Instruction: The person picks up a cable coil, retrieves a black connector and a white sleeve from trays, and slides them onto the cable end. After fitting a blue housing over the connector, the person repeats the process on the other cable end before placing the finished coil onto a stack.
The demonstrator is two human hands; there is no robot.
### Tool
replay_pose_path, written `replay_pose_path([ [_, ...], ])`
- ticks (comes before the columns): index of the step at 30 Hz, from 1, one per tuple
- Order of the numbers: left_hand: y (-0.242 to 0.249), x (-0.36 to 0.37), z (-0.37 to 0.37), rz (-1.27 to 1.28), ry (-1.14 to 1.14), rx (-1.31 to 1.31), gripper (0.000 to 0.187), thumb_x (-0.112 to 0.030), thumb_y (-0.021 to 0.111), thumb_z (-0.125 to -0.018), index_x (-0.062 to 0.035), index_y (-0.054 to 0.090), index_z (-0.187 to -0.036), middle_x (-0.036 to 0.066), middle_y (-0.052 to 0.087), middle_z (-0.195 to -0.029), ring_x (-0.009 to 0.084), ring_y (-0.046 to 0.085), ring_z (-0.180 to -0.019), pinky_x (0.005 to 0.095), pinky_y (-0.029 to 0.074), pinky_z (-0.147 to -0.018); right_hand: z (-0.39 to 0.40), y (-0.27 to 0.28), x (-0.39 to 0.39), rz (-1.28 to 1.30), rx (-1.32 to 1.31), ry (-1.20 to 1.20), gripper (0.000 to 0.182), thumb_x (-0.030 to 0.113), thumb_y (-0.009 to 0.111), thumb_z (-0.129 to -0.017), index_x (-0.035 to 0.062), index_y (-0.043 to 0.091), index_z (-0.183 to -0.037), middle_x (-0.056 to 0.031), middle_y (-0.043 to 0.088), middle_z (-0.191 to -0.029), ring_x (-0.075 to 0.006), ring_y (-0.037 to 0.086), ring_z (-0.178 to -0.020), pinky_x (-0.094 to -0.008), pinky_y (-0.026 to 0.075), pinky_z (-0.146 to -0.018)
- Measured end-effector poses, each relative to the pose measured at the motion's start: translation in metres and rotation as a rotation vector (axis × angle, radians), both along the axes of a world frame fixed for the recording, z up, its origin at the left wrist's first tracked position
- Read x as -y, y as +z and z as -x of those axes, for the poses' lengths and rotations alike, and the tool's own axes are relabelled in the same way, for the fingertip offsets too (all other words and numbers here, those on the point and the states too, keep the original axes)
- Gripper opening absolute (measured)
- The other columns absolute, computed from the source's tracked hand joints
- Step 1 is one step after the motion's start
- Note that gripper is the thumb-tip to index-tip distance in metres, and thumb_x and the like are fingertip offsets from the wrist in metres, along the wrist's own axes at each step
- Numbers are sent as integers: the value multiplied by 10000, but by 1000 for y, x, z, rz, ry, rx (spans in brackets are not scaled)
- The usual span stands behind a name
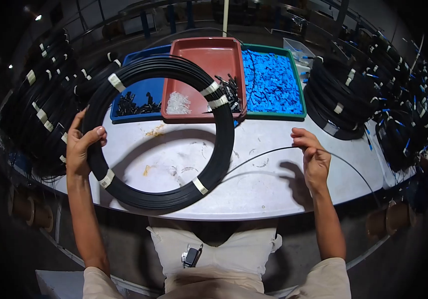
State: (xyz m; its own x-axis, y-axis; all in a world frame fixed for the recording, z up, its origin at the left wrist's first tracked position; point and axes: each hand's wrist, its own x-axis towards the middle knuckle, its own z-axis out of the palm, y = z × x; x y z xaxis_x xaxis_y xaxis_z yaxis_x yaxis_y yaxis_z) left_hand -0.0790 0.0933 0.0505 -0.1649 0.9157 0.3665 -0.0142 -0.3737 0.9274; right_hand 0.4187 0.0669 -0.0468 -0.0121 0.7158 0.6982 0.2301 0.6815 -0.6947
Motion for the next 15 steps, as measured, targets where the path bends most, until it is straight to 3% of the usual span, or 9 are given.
replay_pose_path([
  [3, -8, -15, 7, 80, -50, -45, 633, -54, 789, -788, 5, 508, -1353, 79, 676, -822, 135, 679, -665, 255, 571, -577, 27, 11, -27, -2, -390, 194, 440, 394, 540, -1028, -29, 625, -1116, -170, 693, -1008, -251, 682, -930, -395, 559, -883],
  [4, -11, -19, 2, 110, -47, 37, 631, -13, 817, -749, 20, 554, -1321, 80, 673, -790, 121, 658, -614, 234, 539, -541, 42, 15, -36, 35, -435, 89, 398, 367, 526, -1047, -11, 627, -1122, -78, 621, -804, -175, 640, -770, -340, 561, -774],
  [6, -25, -26, 1, 192, -73, 53, 624, -6, 817, -751, 20, 554, -1316, 83, 674, -774, 128, 660, -608, 239, 541, -537, 62, 15, -56, 100, -469, 120, 378, 356, 503, -1065, 5, 623, -1136, 4, 461, -684, -92, 507, -614, -278, 511, -619],
  [7, -34, -28, -2, 226, -71, 83, 612, 2, 813, -751, 18, 554, -1306, 93, 679, -770, 139, 655, -580, 250, 543, -519, 83, 25, -59, 184, -489, 62, 377, 361, 491, -1071, 15, 626, -1136, 44, 357, -657, -49, 373, -530, -245, 423, -503],
  [8, -43, -29, -3, 259, -98, 98, 587, 6, 807, -755, 26, 554, -1284, 109, 685, -768, 154, 650, -550, 264, 544, -499, 88, 24, -68, 262, -463, 37, 355, 342, 481, -1080, 25, 628, -1139, 55, 372, -653, -38, 343, -491, -223, 358, -453],
  [10, -57, -27, -7, 327, -136, 68, 557, -31, 792, -770, 29, 543, -1266, 119, 675, -749, 182, 669, -570, 287, 566, -511, 91, 21, -83, 407, -431, 97, 320, 308, 480, -1087, 33, 641, -1115, 62, 368, -652, -26, 312, -471, -210, 298, -436],
  [12, -75, -27, -12, 374, -184, 106, 535, -6, 780, -769, 33, 547, -1248, 133, 678, -757, 198, 675, -570, 297, 570, -507, 95, 15, -91, 451, -380, 37, 291, 249, 505, -1076, 19, 684, -1077, 52, 440, -684, -33, 379, -532, -221, 331, -490],
  [14, -84, -23, -21, 440, -249, 175, 530, 44, 767, -757, 40, 543, -1238, 162, 693, -790, 224, 697, -601, 308, 598, -542, 102, 5, -96, 411, -112, -102, 275, 195, 531, -1054, -4, 721, -1054, 32, 570, -774, -50, 484, -658, -237, 408, -592],
  [15, -88, -21, -27, 468, -242, 187, 530, 58, 762, -756, 44, 539, -1238, 177, 700, -806, 232, 713, -633, 316, 613, -576, 103, -5, -96, 417, -119, -64, 262, 163, 542, -1038, -11, 734, -1074, 7, 660, -895, -80, 559, -802, -253, 454, -705],
])
